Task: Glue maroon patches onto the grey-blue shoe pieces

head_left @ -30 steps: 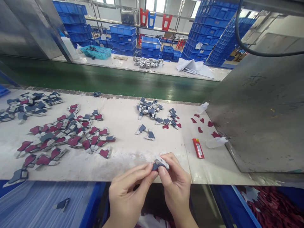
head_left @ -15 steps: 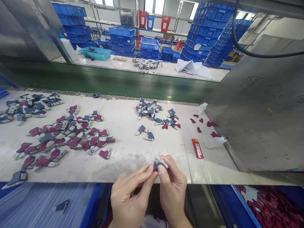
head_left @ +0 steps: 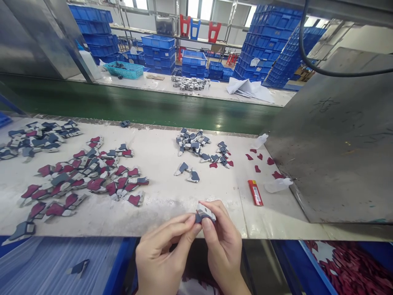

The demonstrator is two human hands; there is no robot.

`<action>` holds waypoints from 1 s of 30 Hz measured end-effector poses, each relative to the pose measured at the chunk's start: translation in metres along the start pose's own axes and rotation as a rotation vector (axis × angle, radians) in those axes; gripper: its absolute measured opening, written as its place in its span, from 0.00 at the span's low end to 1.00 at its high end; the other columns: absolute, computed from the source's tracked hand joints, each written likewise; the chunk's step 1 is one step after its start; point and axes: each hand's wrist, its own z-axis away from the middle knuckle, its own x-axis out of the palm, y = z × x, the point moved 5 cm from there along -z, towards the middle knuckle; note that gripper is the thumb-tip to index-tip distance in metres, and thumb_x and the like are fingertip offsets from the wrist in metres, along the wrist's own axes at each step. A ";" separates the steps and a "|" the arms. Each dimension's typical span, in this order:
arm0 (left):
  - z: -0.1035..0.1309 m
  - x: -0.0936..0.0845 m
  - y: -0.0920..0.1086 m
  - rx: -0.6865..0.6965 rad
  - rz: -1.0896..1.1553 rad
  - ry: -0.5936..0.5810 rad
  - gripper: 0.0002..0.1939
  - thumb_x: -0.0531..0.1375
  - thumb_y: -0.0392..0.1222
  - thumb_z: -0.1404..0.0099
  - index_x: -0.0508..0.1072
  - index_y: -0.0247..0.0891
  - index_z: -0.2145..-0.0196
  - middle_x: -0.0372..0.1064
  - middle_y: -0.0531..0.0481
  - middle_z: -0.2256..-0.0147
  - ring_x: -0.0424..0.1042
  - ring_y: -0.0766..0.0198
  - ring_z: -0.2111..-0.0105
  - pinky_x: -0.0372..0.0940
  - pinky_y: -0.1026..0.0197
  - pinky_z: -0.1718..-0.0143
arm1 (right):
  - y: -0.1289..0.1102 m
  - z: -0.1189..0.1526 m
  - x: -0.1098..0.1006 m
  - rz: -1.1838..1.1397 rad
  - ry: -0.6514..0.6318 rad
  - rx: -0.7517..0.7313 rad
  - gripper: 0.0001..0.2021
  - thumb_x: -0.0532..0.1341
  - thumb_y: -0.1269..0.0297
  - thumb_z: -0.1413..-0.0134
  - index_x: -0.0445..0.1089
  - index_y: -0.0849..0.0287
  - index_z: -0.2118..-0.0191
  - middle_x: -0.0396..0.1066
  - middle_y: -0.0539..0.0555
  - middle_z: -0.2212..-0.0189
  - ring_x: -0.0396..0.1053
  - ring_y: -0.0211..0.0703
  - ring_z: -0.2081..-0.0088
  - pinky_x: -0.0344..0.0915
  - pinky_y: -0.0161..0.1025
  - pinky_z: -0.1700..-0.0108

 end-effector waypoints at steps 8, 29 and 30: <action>0.004 0.002 0.009 0.291 -0.112 0.001 0.11 0.68 0.26 0.45 0.81 0.40 0.66 0.82 0.53 0.65 0.81 0.64 0.70 0.77 0.69 0.62 | -0.002 0.001 0.004 -0.102 0.071 0.012 0.09 0.56 0.65 0.36 0.72 0.50 0.55 0.65 0.49 0.66 0.66 0.36 0.66 0.66 0.30 0.66; 0.002 0.000 0.003 0.222 -0.191 0.009 0.09 0.69 0.30 0.44 0.82 0.42 0.66 0.82 0.55 0.66 0.81 0.63 0.71 0.77 0.68 0.63 | 0.003 -0.007 0.005 -0.137 -0.069 0.067 0.10 0.57 0.65 0.36 0.72 0.50 0.52 0.65 0.50 0.65 0.66 0.37 0.63 0.66 0.32 0.62; 0.002 0.001 0.001 0.206 -0.184 0.015 0.10 0.69 0.30 0.45 0.82 0.43 0.66 0.82 0.55 0.66 0.81 0.63 0.71 0.77 0.68 0.63 | 0.004 -0.008 0.005 -0.142 -0.049 0.081 0.09 0.57 0.64 0.36 0.72 0.50 0.53 0.65 0.50 0.65 0.66 0.37 0.64 0.66 0.32 0.62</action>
